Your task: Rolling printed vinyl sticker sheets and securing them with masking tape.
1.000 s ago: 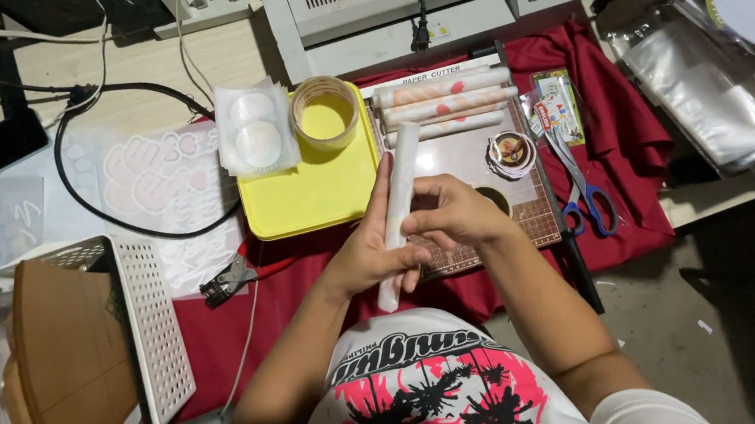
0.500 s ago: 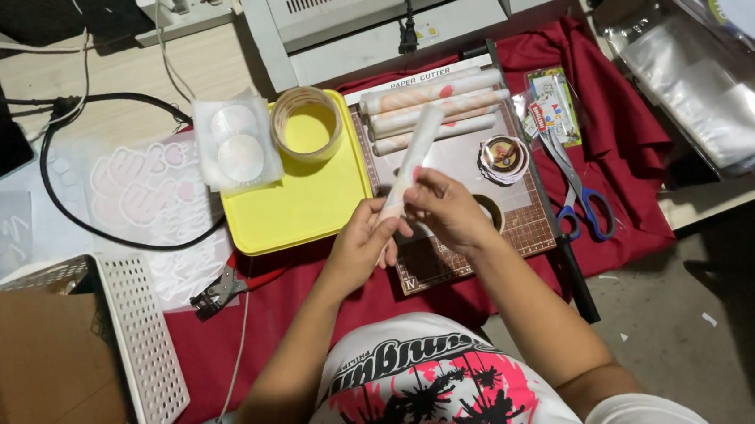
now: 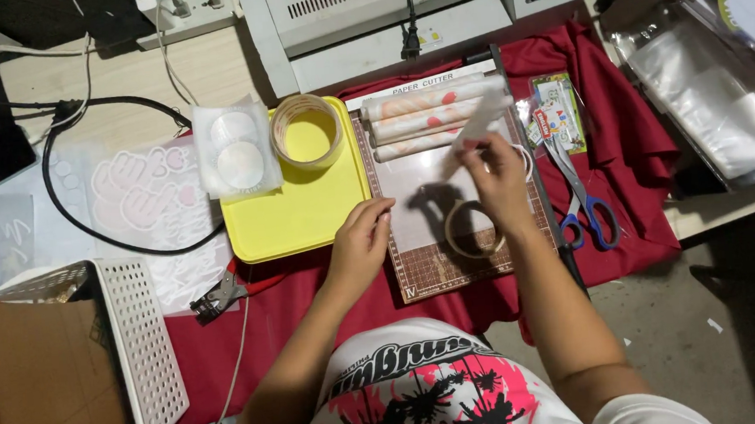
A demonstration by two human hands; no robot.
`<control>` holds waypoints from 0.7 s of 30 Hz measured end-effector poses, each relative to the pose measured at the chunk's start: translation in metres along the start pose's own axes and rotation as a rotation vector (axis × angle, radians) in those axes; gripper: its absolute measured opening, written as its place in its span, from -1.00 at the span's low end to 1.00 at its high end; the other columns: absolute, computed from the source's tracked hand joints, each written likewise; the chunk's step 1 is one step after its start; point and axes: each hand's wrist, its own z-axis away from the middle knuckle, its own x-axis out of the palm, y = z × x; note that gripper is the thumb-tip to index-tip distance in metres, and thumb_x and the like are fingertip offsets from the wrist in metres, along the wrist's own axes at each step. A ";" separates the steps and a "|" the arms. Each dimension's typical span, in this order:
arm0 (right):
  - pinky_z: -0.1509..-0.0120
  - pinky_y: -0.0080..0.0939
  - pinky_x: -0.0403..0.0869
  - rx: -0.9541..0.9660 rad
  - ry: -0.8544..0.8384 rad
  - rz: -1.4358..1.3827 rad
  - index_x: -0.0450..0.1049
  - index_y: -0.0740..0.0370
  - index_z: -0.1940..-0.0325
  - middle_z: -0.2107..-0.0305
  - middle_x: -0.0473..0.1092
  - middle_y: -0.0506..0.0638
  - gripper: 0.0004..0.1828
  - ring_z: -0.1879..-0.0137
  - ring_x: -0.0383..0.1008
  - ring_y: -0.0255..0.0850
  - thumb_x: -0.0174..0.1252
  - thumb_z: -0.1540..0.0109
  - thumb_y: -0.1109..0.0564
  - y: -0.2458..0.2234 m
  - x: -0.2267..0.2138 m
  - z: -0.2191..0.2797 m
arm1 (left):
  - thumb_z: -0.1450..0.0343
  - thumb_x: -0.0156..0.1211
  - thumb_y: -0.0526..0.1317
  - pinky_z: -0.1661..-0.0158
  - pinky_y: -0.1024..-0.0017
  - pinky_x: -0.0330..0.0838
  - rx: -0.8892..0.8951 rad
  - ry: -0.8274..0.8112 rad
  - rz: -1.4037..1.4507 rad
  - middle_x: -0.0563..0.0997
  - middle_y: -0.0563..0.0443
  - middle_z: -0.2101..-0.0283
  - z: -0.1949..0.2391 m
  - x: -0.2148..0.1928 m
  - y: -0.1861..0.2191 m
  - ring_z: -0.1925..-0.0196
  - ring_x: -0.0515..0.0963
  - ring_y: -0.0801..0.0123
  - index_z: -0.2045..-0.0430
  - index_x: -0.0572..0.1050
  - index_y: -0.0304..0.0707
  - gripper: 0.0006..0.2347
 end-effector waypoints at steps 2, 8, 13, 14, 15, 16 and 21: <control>-0.19 -0.13 0.46 -0.180 0.023 0.342 0.48 0.19 -0.14 0.08 0.49 0.01 -0.73 -0.07 0.50 -0.12 0.24 -0.34 0.19 -0.011 0.000 -0.013 | -0.50 0.13 -0.39 -0.01 0.29 0.54 0.027 0.013 -0.064 0.63 -0.23 0.03 0.000 -0.004 -0.007 0.01 0.66 0.10 0.07 0.56 -0.46 -0.83; -0.25 0.13 0.26 -0.572 -0.022 1.110 0.52 0.13 -0.07 0.01 0.44 0.05 -0.61 -0.17 0.38 0.02 0.38 -0.17 0.14 0.032 0.003 -0.040 | -0.41 0.23 -0.43 -0.01 0.20 0.51 0.219 0.141 -0.376 0.62 -0.16 0.09 -0.007 -0.019 -0.010 0.00 0.61 0.06 0.19 0.57 -0.43 -0.87; -0.32 0.09 0.23 -0.601 0.011 1.252 0.53 0.07 -0.08 -0.08 0.44 0.00 -0.63 -0.28 0.37 -0.05 0.39 -0.20 0.15 0.073 0.004 -0.050 | -0.36 0.28 -0.39 -0.03 0.21 0.45 0.306 0.187 -0.547 0.60 -0.10 0.12 -0.006 -0.019 -0.023 -0.05 0.57 0.12 0.24 0.56 -0.38 -0.86; -0.32 0.09 0.21 -0.607 0.037 1.248 0.53 0.02 -0.09 -0.09 0.43 -0.04 -0.65 -0.28 0.36 -0.06 0.40 -0.23 0.11 0.080 0.004 -0.051 | -0.36 0.29 -0.38 -0.03 0.22 0.43 0.308 0.176 -0.564 0.60 -0.06 0.14 -0.006 -0.017 -0.025 -0.03 0.57 0.17 0.25 0.57 -0.35 -0.87; -0.31 0.09 0.19 -0.613 0.063 1.244 0.53 -0.03 -0.10 -0.09 0.42 -0.07 -0.67 -0.29 0.34 -0.08 0.42 -0.27 0.08 0.088 0.004 -0.053 | -0.36 0.30 -0.37 -0.02 0.23 0.41 0.309 0.166 -0.581 0.60 -0.02 0.16 -0.005 -0.016 -0.028 -0.02 0.57 0.21 0.27 0.58 -0.32 -0.88; -0.31 0.09 0.19 -0.615 0.057 1.243 0.53 -0.03 -0.10 -0.09 0.42 -0.07 -0.67 -0.29 0.34 -0.08 0.42 -0.27 0.08 0.083 0.004 -0.052 | -0.36 0.30 -0.37 -0.02 0.23 0.41 0.303 0.170 -0.581 0.60 -0.02 0.16 -0.005 -0.015 -0.028 -0.02 0.57 0.21 0.27 0.58 -0.32 -0.88; -0.33 0.20 0.18 -0.584 0.033 1.188 0.52 0.09 -0.11 -0.06 0.44 0.00 -0.53 -0.27 0.36 -0.01 0.46 -0.14 0.07 0.062 0.004 -0.053 | -0.36 0.28 -0.34 -0.03 0.23 0.36 0.296 0.192 -0.616 0.60 0.00 0.17 -0.005 -0.011 -0.033 0.00 0.58 0.22 0.29 0.57 -0.28 -0.89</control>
